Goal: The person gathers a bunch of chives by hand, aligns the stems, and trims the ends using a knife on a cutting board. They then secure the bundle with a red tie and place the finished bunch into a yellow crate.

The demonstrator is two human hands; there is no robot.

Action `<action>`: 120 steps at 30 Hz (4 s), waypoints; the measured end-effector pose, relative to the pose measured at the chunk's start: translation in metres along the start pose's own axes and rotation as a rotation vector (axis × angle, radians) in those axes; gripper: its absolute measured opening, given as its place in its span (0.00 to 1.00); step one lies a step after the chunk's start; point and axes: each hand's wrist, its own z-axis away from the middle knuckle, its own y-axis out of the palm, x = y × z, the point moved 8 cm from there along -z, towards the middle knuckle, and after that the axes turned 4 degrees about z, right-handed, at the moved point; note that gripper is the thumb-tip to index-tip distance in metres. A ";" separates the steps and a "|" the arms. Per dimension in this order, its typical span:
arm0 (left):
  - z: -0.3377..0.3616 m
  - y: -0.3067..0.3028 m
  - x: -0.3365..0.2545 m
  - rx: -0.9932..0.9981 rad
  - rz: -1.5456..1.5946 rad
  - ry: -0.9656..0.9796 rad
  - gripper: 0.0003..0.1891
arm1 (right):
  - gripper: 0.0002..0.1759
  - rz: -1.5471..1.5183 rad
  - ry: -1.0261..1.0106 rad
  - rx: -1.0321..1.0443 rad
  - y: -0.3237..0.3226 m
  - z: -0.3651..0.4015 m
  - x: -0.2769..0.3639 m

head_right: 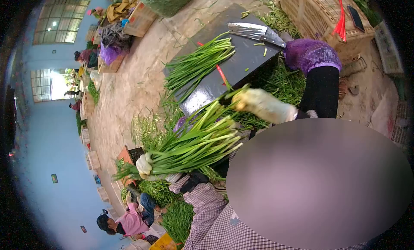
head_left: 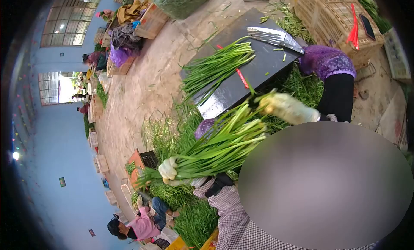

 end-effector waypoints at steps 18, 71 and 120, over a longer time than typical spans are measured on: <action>-0.013 0.037 0.022 0.168 0.099 -0.107 0.10 | 0.17 -0.427 0.288 0.120 0.057 -0.008 -0.061; -0.029 0.113 0.045 0.785 0.047 -0.532 0.10 | 0.10 1.250 0.088 0.507 0.010 -0.014 -0.080; -0.038 0.100 0.038 0.536 0.301 -0.484 0.09 | 0.28 0.250 0.113 0.496 0.040 -0.018 -0.027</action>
